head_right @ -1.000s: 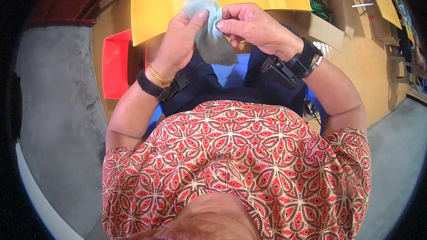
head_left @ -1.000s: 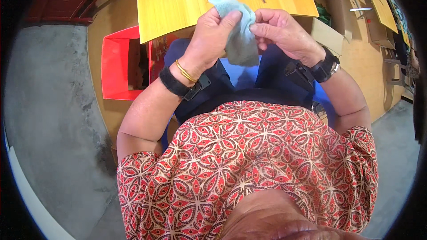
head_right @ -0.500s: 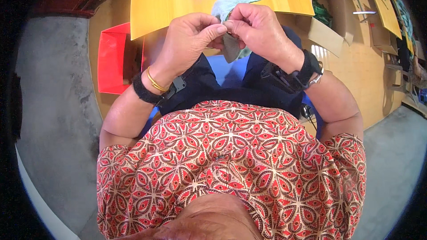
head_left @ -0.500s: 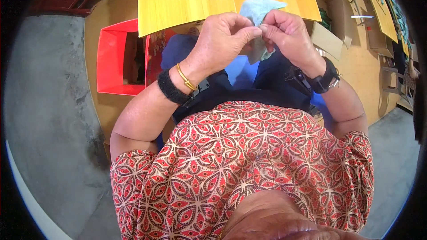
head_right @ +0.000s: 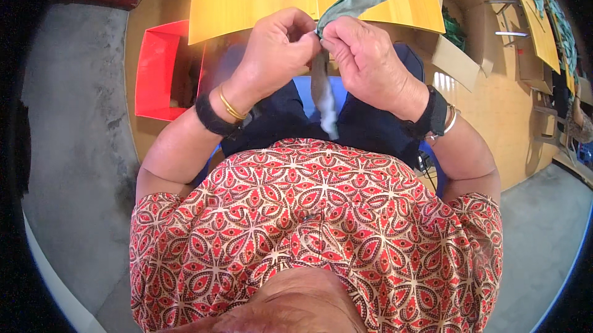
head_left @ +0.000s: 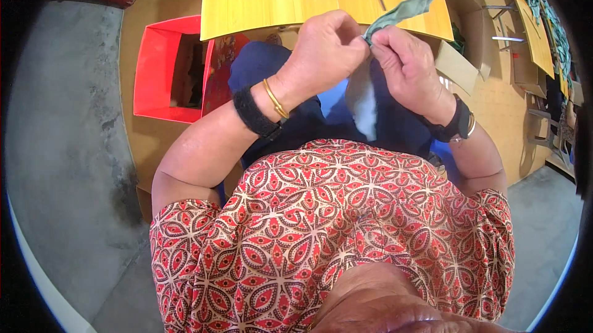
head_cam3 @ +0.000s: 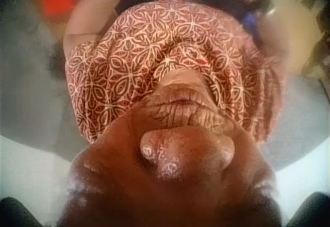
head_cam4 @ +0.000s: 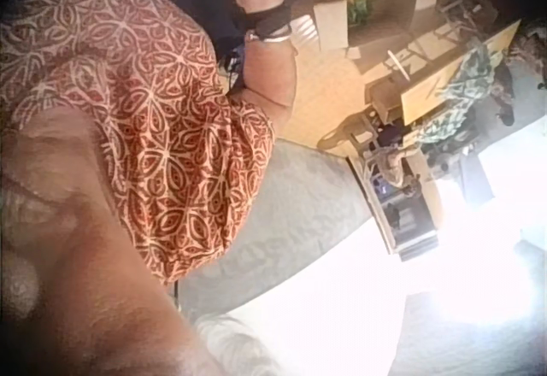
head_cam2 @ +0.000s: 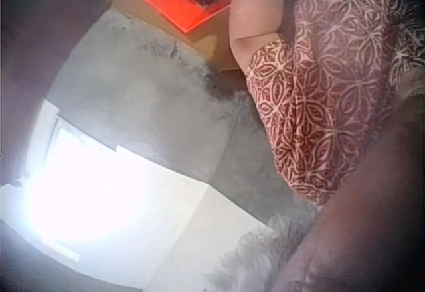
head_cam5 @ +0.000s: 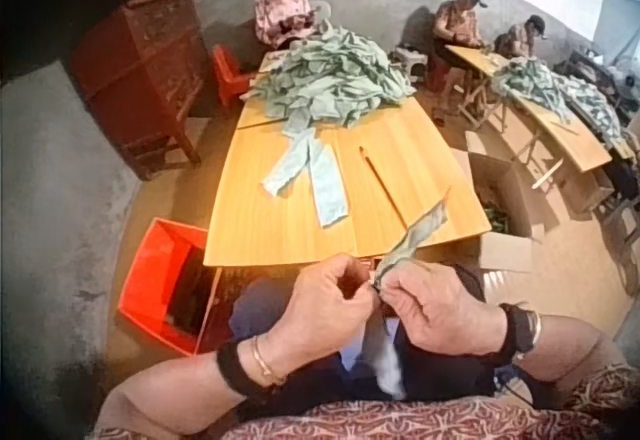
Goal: The person folds a small green fabric piece into a compact shape using both hands. They then pick up a light blue fabric piece and fold it similarly. The folded items are placed on the table.
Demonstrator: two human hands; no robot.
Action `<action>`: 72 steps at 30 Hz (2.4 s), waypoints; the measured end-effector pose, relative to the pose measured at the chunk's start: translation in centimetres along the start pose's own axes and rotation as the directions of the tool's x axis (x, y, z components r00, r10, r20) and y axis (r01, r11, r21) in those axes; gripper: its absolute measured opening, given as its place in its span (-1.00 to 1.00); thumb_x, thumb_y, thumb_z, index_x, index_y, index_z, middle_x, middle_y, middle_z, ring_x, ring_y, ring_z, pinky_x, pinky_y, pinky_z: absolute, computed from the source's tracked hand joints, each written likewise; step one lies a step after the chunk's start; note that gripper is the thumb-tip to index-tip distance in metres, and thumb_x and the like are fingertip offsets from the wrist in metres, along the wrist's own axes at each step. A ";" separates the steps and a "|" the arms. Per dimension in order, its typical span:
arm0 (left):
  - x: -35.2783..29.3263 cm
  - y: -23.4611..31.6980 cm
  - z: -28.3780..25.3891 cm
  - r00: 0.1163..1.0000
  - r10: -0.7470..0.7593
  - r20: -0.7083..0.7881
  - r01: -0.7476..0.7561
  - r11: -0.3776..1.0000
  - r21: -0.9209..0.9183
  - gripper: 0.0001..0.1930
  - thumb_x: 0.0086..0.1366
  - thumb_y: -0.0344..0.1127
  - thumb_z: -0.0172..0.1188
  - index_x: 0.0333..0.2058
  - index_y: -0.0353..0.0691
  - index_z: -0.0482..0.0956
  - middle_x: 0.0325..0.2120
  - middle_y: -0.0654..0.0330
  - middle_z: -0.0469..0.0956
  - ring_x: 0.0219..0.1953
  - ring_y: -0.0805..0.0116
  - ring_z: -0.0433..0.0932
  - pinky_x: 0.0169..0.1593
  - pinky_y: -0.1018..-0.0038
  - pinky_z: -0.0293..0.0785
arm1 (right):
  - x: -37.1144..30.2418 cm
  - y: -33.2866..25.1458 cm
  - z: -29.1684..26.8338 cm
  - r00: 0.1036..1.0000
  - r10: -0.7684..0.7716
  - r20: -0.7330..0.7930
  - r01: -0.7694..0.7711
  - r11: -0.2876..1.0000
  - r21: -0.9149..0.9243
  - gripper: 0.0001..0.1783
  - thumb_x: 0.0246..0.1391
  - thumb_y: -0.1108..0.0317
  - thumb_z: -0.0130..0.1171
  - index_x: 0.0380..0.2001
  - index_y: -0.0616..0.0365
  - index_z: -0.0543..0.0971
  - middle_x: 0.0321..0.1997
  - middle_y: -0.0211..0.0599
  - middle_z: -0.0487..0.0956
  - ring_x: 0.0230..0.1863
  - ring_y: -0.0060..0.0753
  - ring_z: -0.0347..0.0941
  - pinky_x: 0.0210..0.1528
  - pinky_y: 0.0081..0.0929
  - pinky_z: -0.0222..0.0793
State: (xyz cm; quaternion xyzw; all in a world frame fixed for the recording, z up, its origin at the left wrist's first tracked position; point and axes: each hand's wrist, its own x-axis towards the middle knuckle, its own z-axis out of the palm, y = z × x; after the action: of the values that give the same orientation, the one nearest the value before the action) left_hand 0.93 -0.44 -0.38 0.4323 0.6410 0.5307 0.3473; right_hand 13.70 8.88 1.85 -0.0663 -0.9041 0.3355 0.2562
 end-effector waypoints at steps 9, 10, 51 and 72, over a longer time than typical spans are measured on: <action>-0.3 0.4 -0.4 0.921 0.388 0.038 -0.370 0.841 0.394 -0.85 -0.05 -0.43 0.06 -0.48 -0.41 0.44 -0.61 0.04 0.49 -0.56 0.36 0.49 -0.44 0.53 0.39 | 0.1 -0.1 -0.2 0.998 -0.009 0.057 0.010 1.000 -0.020 -0.93 -0.13 0.56 -0.02 -0.52 0.24 0.30 -0.60 -0.10 0.35 -0.54 -0.05 0.31 -0.52 -0.36 0.22; -0.3 0.3 -0.3 0.948 0.317 -0.019 -0.299 0.913 0.279 -0.84 -0.04 -0.42 0.06 -0.47 -0.41 0.45 -0.60 0.05 0.50 -0.55 0.38 0.49 -0.43 0.54 0.39 | 0.0 -0.1 -0.2 0.998 0.004 0.056 -0.002 1.000 -0.027 -0.93 -0.13 0.56 -0.03 -0.52 0.25 0.30 -0.61 -0.09 0.35 -0.54 -0.05 0.31 -0.52 -0.35 0.21; 0.7 -0.5 1.1 0.966 0.131 -0.223 -0.153 0.984 -0.087 -0.88 -0.04 -0.43 0.07 -0.56 -0.34 0.35 -0.64 0.11 0.46 -0.59 0.44 0.44 -0.48 0.55 0.38 | -0.1 2.2 0.5 0.869 0.463 0.176 -0.422 0.506 0.753 -0.89 -0.02 0.53 -0.04 -0.38 0.27 0.46 -0.44 -0.42 0.45 -0.40 -0.68 0.37 -0.28 -0.70 0.33; 0.2 -0.2 0.0 0.944 -0.092 0.317 0.221 0.891 -0.397 -0.91 0.11 -0.46 0.04 -0.38 -0.32 0.43 -0.46 0.25 0.46 -0.43 0.52 0.45 -0.32 0.58 0.42 | -0.3 3.4 0.5 0.909 0.407 0.096 -0.378 0.703 0.602 -0.91 -0.03 0.52 -0.06 -0.56 0.25 0.40 -0.44 -0.46 0.30 -0.35 -0.62 0.19 -0.22 -0.70 0.11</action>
State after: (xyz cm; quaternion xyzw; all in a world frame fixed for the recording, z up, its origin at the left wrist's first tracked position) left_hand 0.83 -0.24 -0.61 0.3651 0.4844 0.5588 0.5655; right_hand 13.55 11.06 -0.80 -0.1786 -0.7065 0.6530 0.2063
